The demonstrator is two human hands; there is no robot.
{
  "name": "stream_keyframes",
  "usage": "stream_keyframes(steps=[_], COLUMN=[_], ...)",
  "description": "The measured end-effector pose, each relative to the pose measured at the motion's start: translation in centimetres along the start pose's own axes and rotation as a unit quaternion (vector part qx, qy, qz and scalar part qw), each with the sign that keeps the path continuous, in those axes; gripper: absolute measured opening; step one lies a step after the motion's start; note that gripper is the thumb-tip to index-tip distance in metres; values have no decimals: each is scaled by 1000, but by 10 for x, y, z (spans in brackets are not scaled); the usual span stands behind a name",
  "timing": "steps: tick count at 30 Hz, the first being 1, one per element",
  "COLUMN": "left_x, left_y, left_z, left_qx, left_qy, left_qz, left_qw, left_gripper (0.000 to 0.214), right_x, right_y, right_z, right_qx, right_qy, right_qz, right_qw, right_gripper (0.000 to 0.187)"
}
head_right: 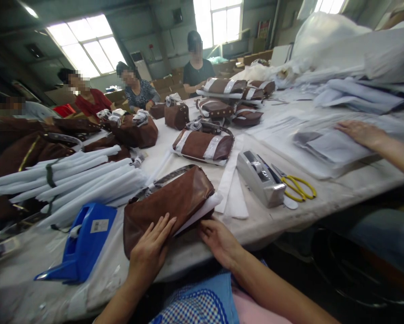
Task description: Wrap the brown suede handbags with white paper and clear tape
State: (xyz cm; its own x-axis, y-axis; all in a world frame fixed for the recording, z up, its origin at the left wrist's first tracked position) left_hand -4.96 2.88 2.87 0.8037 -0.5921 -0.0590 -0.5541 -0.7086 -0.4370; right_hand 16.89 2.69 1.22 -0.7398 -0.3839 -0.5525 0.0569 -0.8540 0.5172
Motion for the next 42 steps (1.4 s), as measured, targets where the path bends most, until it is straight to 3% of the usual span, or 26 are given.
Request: stream_keyframes(steps=[4,7,10,16,24,27,31,34,36,38,39,42], left_x=[-9,-5,4,12,45,35,6,-8,-14,-19,-22,-29], left_y=[4,5,7,11,-2,-6,-9,-13,-16,-20,-23,-30], left_z=[-9,-5,5,16,8,12,20,17,8,-2,-7,-16], left_qx=[1,7,25,17,29,61,101,124,140,158,168,198], left_qy=[33,14,-26,-58,-62,-90,-90,-78,-69,-57,-51,-39], left_qz=[-20,-10,-2,7,-64,-60,-14,10,-4,-40,-61,-129], left_qw=[999,1000,999,998,996,992,991,989,988,985,983,971], left_gripper=[71,69,67,69,69,66,64,67,73,77,78,78], right_x=[6,10,13,20,22,19,19,15,3,-18,-32,-72], right_y=[8,18,17,0,2,7,10,12,14,13,9,-11], right_z=[23,38,44,35,32,38,47,44,34,18,8,-21], right_qx=[-107,-154,-131,-19,7,5,-2,-38,-117,-163,-148,-13], right_qy=[128,148,113,45,13,-4,2,79,221,407,492,652], right_qz=[-85,-114,-92,-33,-9,9,0,27,25,-76,-163,-411], right_qw=[982,970,981,998,1000,1000,1000,996,968,895,842,637], right_gripper=[50,52,54,47,42,41,43,50,52,46,40,26])
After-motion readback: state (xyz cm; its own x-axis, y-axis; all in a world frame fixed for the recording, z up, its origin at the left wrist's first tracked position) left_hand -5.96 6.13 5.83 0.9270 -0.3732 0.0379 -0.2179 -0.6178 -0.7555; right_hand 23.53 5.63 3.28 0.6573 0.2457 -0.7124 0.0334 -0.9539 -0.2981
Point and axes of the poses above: each hand's wrist, its own y-axis away from the middle knuckle, its own z-axis out of the palm, x = y × z, the point moved 2 cm from there along -y, towards the middle knuckle, and after that the axes turned 3 degrees about x, right-handed, at the moved point
